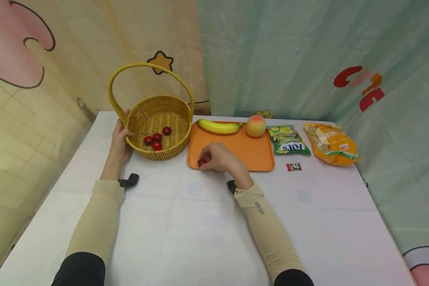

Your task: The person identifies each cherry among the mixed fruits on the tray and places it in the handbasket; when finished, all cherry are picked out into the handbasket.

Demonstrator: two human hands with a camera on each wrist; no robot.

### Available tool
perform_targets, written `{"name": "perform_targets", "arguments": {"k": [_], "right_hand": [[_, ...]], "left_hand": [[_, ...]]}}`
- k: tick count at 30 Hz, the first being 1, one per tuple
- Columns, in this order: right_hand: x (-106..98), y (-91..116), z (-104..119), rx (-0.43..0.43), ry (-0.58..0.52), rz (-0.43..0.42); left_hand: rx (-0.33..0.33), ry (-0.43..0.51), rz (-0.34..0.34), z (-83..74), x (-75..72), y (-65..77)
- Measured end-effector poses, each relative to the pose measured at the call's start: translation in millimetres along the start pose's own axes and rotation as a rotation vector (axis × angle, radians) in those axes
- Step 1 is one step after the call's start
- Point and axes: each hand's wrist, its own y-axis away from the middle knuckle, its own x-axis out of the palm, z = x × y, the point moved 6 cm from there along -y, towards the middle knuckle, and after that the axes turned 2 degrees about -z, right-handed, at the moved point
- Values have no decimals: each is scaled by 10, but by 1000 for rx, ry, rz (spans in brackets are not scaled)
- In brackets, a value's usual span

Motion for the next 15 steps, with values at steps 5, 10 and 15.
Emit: {"name": "perform_targets", "arguments": {"k": [5, 10, 15], "right_hand": [[9, -26, 26, -27, 28, -32], [-7, -49, 52, -44, 6, -73], [-153, -40, 46, -62, -115, -184]], "left_hand": [[-2, -7, -1, 0, -8, 8], [-6, -6, 0, -2, -19, 25], [-9, -9, -5, -16, 6, 20]]}}
